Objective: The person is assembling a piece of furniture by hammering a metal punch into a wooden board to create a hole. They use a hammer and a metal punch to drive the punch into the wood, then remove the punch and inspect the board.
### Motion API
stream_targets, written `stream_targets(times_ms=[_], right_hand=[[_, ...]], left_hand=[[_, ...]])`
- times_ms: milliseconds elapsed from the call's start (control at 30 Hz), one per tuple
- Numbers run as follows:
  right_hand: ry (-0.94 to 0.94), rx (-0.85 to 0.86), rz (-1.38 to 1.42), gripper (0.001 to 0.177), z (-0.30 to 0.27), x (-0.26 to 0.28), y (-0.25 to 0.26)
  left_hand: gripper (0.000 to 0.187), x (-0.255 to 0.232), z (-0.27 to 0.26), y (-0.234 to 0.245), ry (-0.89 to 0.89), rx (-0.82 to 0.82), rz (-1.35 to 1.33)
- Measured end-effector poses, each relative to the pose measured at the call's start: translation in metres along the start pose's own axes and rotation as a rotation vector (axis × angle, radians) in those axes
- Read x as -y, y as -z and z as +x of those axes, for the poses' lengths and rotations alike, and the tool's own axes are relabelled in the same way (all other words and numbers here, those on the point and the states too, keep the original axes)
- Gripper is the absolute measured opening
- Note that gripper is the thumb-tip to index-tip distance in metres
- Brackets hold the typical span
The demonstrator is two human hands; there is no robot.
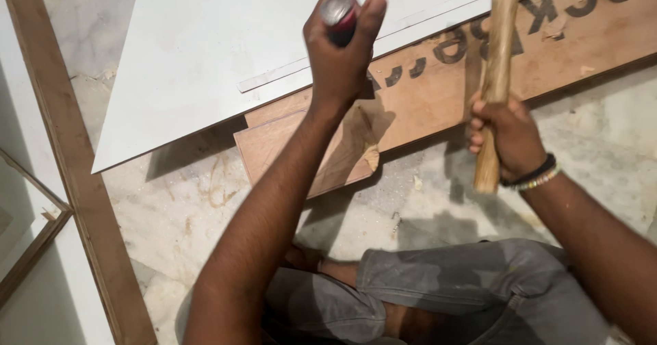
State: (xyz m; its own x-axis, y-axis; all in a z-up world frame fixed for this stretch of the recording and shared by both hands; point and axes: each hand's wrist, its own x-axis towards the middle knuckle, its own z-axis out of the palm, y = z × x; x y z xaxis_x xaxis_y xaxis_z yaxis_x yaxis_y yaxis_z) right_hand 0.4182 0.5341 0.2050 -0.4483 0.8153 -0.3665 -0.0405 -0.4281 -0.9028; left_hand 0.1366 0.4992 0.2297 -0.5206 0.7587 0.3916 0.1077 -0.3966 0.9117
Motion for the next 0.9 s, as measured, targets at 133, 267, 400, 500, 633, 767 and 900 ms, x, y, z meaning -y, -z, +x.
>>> stream_targets(times_ms=[133, 267, 400, 500, 633, 767, 900], right_hand=[[-0.151, 0.045, 0.058, 0.02, -0.007, -0.024, 0.02], [-0.293, 0.028, -0.15, 0.015, 0.021, -0.071, 0.036], [-0.316, 0.095, -0.219, 0.01, 0.036, -0.083, 0.047], [-0.309, 0.144, -0.211, 0.01, 0.04, -0.076, 0.052], [-0.303, 0.159, -0.235, 0.011, 0.04, -0.071, 0.056], [-0.311, 0.124, -0.312, 0.014, 0.04, -0.072, 0.056], [-0.323, 0.133, -0.323, 0.016, 0.042, -0.076, 0.057]], left_hand=[[0.039, -0.013, -0.003, -0.029, -0.02, -0.067, 0.25], [0.034, -0.002, -0.017, -0.031, -0.139, -0.089, 0.452], [0.037, 0.006, -0.018, -0.023, -0.068, 0.054, 0.357], [0.043, 0.004, -0.011, -0.019, -0.219, 0.1, 0.408], [0.045, 0.009, -0.01, -0.027, -0.118, -0.003, 0.316], [0.043, 0.021, -0.001, -0.036, -0.08, -0.028, 0.249], [0.038, 0.025, 0.002, -0.04, -0.143, 0.003, 0.22]])
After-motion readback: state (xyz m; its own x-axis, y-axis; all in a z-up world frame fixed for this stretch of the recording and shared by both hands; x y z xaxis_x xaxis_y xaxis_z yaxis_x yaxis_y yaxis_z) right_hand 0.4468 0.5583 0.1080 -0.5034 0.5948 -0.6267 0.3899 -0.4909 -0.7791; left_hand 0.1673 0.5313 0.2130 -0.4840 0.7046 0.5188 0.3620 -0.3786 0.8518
